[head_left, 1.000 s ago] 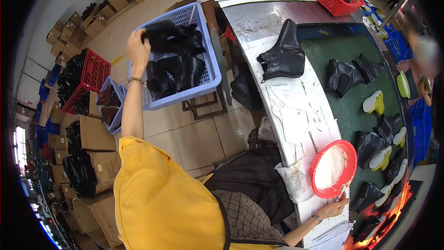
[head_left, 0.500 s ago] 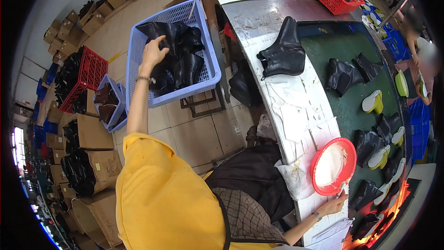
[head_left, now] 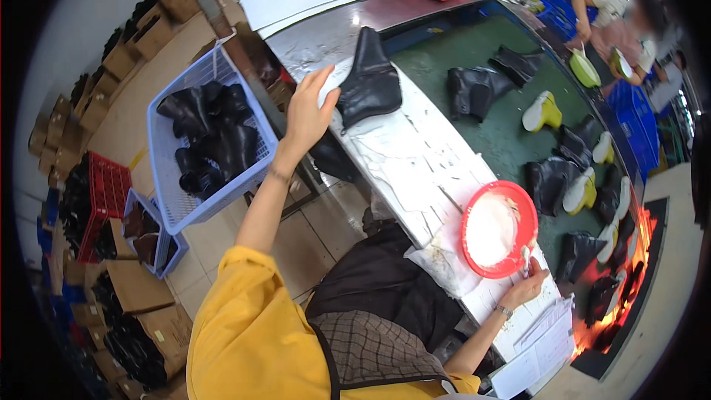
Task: The recorder is applying a white adhesive liquid to the edges of black shoe uppers using a small brush before placing them into a conveyor oven.
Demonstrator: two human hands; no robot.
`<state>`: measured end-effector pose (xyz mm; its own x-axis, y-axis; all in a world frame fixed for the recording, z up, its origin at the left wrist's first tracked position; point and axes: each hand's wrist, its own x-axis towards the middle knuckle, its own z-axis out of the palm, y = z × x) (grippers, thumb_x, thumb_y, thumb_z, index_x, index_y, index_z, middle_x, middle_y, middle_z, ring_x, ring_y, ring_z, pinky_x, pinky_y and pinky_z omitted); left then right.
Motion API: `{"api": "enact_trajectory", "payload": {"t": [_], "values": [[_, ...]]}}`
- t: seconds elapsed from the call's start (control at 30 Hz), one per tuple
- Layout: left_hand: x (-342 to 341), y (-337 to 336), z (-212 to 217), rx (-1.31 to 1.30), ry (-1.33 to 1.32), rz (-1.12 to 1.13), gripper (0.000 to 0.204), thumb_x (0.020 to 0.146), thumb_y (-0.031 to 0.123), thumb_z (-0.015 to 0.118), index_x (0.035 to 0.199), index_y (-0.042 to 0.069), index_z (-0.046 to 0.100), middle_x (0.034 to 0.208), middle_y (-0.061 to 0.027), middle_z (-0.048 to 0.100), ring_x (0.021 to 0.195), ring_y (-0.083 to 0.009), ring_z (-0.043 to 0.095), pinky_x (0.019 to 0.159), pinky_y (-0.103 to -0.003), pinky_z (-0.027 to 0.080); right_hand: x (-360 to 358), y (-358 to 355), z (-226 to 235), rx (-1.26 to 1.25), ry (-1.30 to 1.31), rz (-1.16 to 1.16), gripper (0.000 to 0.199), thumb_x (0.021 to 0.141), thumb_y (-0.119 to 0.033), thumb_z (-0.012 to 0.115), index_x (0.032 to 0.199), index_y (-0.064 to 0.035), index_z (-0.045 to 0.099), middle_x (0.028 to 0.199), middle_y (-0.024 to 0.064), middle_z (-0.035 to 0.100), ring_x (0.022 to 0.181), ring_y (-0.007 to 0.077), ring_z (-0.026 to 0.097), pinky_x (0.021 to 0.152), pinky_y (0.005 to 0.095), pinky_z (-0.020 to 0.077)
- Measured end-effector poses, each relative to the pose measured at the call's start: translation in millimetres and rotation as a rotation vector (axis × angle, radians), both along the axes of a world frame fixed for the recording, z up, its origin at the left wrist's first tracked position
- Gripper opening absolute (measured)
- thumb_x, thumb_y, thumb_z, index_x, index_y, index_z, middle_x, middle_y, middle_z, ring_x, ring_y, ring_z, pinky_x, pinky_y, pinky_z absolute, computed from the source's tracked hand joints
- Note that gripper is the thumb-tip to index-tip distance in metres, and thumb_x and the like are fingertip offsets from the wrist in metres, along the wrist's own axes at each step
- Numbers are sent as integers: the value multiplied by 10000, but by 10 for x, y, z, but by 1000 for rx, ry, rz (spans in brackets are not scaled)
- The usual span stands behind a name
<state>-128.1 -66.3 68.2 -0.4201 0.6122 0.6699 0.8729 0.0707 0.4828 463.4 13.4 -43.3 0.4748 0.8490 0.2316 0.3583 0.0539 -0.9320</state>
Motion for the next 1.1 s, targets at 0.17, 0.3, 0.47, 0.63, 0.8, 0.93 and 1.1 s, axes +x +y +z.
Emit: {"api": "enact_trajectory", "payload": {"t": [0.17,0.3,0.47,0.63,0.8,0.93,1.1], "values": [[-373,904,-430,-510,-214,209,793,856,388,832,1400,-113,545,1247,-297,681,1090,-378,692,966,-439,535,-21,-33,44,-9,25,59,699,1109,-538,388,1069,47,768,1004,117,767,915,188,662,878,321,511],[-512,719,-338,-460,-982,-168,618,818,343,876,1215,-95,698,1072,-172,759,919,-221,722,862,-333,556,-18,-36,65,-13,60,72,689,1107,-534,404,1061,48,769,987,109,768,880,165,647,839,311,513],[-175,192,153,-209,-903,-378,389,859,199,842,1158,-32,753,1007,-32,761,910,-109,678,850,-271,535,-82,-60,111,47,50,28,594,1135,-417,404,1015,40,763,854,70,703,774,131,591,735,292,486],[-237,-705,935,-269,-667,-315,456,875,134,816,1280,-26,684,1079,-50,753,918,-105,693,819,-267,556,-100,-75,175,2,33,-79,516,1122,-290,421,926,22,782,773,92,694,754,175,618,726,349,491],[-1423,-2111,1077,-341,-598,-60,748,763,-29,656,1490,-55,481,1349,-162,624,1188,-217,622,874,-283,553,-200,-59,262,166,-244,28,472,1099,-244,468,848,-1,786,717,84,670,689,185,586,662,368,459],[-2613,-2394,480,-528,-559,112,754,692,-168,487,1433,-31,522,1288,-125,627,1138,-215,626,844,-287,545,-161,-87,380,185,-294,1,451,1090,-242,478,848,-38,800,678,62,682,686,217,574,693,398,454],[-2178,-1360,-247,-852,-489,11,594,625,-238,415,1133,-31,642,1028,-77,665,975,-207,651,864,-297,523,-11,-204,389,156,-332,-63,426,1076,-240,511,813,-60,795,677,42,691,701,223,574,738,412,441]]}}
